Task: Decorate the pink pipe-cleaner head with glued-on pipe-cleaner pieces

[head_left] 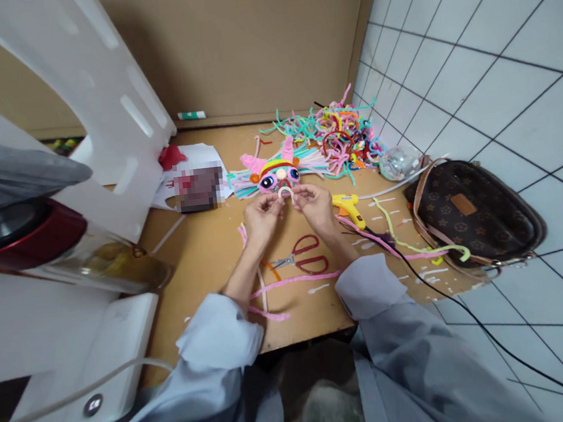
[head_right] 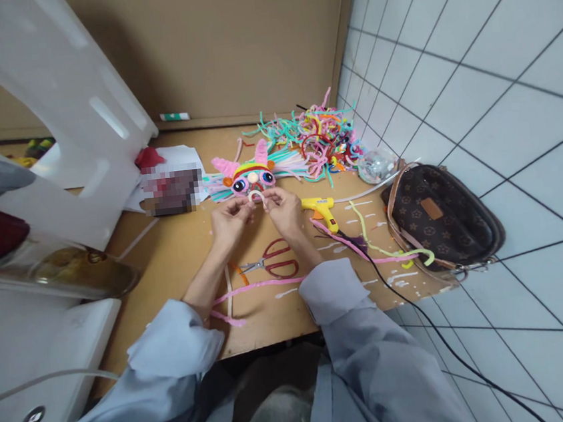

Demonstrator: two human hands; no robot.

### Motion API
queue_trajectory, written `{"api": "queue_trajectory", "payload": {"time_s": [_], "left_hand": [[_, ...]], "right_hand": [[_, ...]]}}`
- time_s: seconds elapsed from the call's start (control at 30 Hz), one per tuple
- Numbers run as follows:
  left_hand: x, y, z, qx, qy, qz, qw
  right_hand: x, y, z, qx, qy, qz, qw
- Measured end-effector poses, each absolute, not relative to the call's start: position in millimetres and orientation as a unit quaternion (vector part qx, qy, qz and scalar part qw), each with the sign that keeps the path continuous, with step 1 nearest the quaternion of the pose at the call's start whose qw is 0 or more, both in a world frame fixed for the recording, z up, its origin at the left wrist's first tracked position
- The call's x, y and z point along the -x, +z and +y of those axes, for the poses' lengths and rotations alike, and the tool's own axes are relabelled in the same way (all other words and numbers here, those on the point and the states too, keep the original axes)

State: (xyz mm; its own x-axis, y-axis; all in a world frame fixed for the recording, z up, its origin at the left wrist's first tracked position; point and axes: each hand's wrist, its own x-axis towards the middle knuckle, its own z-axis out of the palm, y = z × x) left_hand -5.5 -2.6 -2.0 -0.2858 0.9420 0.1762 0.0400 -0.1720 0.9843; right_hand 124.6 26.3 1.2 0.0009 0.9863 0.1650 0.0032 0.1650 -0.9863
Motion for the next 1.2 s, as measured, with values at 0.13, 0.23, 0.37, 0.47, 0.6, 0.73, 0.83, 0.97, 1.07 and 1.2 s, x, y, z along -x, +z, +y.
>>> {"api": "queue_trajectory", "payload": {"time_s": [0.13, 0.23, 0.37, 0.47, 0.6, 0.73, 0.83, 0.97, 1.07, 1.2], "left_hand": [[6.3, -0.7, -4.3, -0.475, 0.606, 0.520, 0.370], [7.2, -0.8, -4.9, -0.477, 0.608, 0.524, 0.357], [7.4, -2.1, -3.5, -0.468, 0.613, 0.522, 0.365], [7.1, -3.6, -2.0, -0.463, 0.611, 0.518, 0.380], [6.7, -5.0, -1.6, -0.462, 0.611, 0.516, 0.382], [6.0, -5.3, -2.8, -0.465, 0.621, 0.513, 0.367], [5.2, -5.2, -4.3, -0.464, 0.638, 0.504, 0.352], [3.6, -4.9, -6.4, -0.456, 0.657, 0.494, 0.342], [3.7, -5.0, -7.0, -0.458, 0.660, 0.496, 0.332], [7.3, -6.0, -6.2, -0.474, 0.654, 0.505, 0.304]], "right_hand": [[-124.6, -0.5, 27.8, 0.454, 0.461, -0.542, 0.537], [-124.5, -0.8, 28.9, 0.456, 0.468, -0.534, 0.537], [-124.0, 0.6, 28.1, 0.458, 0.475, -0.528, 0.534], [-123.9, 1.7, 26.0, 0.461, 0.470, -0.544, 0.521], [-123.4, 0.7, 24.1, 0.468, 0.445, -0.561, 0.518], [-121.9, -1.9, 24.6, 0.463, 0.434, -0.558, 0.535], [-121.8, -2.6, 25.6, 0.464, 0.433, -0.550, 0.543], [-122.6, -3.3, 25.9, 0.466, 0.433, -0.532, 0.559], [-122.2, -5.5, 26.3, 0.465, 0.433, -0.530, 0.561], [-122.9, -6.5, 28.0, 0.476, 0.416, -0.536, 0.560]]}}
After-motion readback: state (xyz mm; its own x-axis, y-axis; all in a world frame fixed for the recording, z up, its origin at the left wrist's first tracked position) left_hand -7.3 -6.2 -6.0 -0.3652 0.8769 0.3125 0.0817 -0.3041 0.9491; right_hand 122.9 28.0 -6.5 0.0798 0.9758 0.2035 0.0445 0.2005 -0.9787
